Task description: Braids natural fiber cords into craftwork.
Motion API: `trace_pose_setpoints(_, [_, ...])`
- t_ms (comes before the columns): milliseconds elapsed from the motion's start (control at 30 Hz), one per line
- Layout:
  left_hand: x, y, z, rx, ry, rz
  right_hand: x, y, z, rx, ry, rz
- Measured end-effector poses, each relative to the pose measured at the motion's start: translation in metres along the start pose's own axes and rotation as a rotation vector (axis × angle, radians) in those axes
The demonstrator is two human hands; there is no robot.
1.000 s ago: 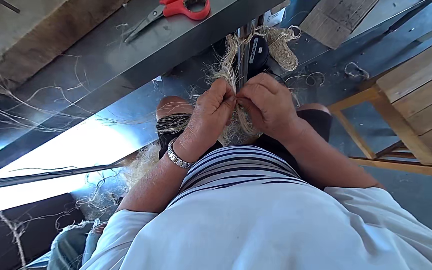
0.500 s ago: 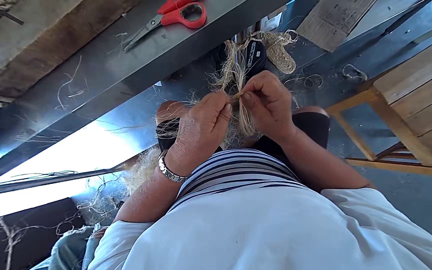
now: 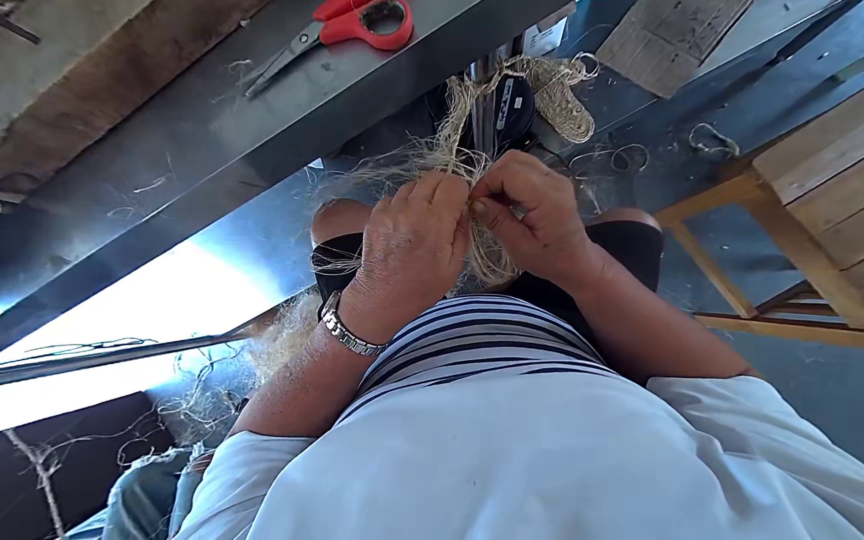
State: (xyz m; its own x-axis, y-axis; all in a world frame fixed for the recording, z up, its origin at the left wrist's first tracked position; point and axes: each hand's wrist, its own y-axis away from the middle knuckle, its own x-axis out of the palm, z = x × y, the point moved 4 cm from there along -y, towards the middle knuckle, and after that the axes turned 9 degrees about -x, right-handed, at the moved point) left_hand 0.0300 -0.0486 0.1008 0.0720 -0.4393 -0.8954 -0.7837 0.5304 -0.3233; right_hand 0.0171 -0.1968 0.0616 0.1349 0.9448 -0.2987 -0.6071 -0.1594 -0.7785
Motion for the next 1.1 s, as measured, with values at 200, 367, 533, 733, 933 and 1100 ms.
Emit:
trace_pose_setpoints(200, [0.001,-0.001,0.006,-0.046,0.052,0.036,-0.007,-0.002,0.005,-0.046,0.175,0.116])
trace_pose_setpoints(367, [0.0,0.0,0.003,-0.026,-0.013,0.06,-0.017,-0.012,0.01,-0.029,0.111,0.31])
trace_pose_setpoints(533, [0.001,-0.002,0.0,0.018,-0.073,0.074,-0.016,-0.016,0.013,0.01,0.23,0.377])
trace_pose_setpoints(733, [0.002,-0.002,-0.001,0.01,-0.01,0.058,-0.009,-0.014,0.018,-0.084,0.368,0.311])
trace_pose_setpoints(933, [0.018,-0.008,0.025,-0.175,0.83,0.134,-0.006,-0.005,0.017,-0.201,0.219,-0.117])
trace_pose_setpoints(1100, [0.026,-0.005,0.026,-0.247,1.003,0.123,-0.006,0.001,0.001,0.036,-0.042,-0.142])
